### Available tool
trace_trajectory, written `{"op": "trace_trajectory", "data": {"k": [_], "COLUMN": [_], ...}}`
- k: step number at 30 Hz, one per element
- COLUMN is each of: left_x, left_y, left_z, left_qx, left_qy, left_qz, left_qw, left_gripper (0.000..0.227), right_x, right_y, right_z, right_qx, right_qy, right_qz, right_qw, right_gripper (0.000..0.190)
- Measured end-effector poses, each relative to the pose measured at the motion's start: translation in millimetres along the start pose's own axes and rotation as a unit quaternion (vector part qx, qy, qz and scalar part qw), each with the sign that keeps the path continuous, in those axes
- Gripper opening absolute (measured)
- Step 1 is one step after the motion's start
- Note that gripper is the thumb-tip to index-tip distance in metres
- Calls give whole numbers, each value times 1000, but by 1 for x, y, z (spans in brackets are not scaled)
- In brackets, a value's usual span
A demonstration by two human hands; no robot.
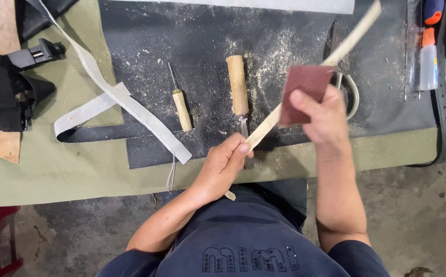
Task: Sanding a thin wooden strip using a piece of sandpaper on a workbench to smooth the surface.
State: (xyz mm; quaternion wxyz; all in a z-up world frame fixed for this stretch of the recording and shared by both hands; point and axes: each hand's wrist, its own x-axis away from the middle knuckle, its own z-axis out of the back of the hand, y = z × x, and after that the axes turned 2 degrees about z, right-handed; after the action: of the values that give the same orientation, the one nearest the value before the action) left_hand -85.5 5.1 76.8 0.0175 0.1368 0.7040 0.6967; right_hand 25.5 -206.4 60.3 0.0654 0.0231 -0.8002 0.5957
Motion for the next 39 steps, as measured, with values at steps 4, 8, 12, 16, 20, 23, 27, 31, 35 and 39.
{"op": "trace_trajectory", "data": {"k": [4,8,12,16,20,23,27,31,35,39], "left_x": [14,27,15,-2,-7,1,13,23,9,-12], "left_y": [5,-6,-16,-36,-52,-31,-20,-23,-19,-44], "left_z": [14,23,24,12,2,3,4,12,17,5], "left_qx": [1,12,58,60,11,15,11,51,41,10], "left_qy": [-8,-10,31,25,21,24,14,5,24,25], "left_qz": [20,58,61,51,52,59,76,103,125,103], "left_qw": [1000,998,996,997,998,998,997,993,991,994], "left_gripper": [29,29,31,31,30,30,29,30,29,30], "right_x": [-32,-50,3,63,61,41,3,-22,14,60], "right_y": [-8,-17,-31,1,56,39,0,-22,-50,1], "right_z": [35,78,4,-42,-23,-20,-3,45,2,-41], "right_qx": [-15,-70,-191,-143,-105,-55,2,-47,-15,-18], "right_qy": [-6,-7,49,71,-63,-71,-54,6,91,54], "right_qz": [31,59,-60,-212,-214,-188,-146,-96,-84,-214], "right_qw": [999,996,979,964,969,978,988,994,992,975], "right_gripper": [27,24,26,29,38,37,37,31,26,52]}}
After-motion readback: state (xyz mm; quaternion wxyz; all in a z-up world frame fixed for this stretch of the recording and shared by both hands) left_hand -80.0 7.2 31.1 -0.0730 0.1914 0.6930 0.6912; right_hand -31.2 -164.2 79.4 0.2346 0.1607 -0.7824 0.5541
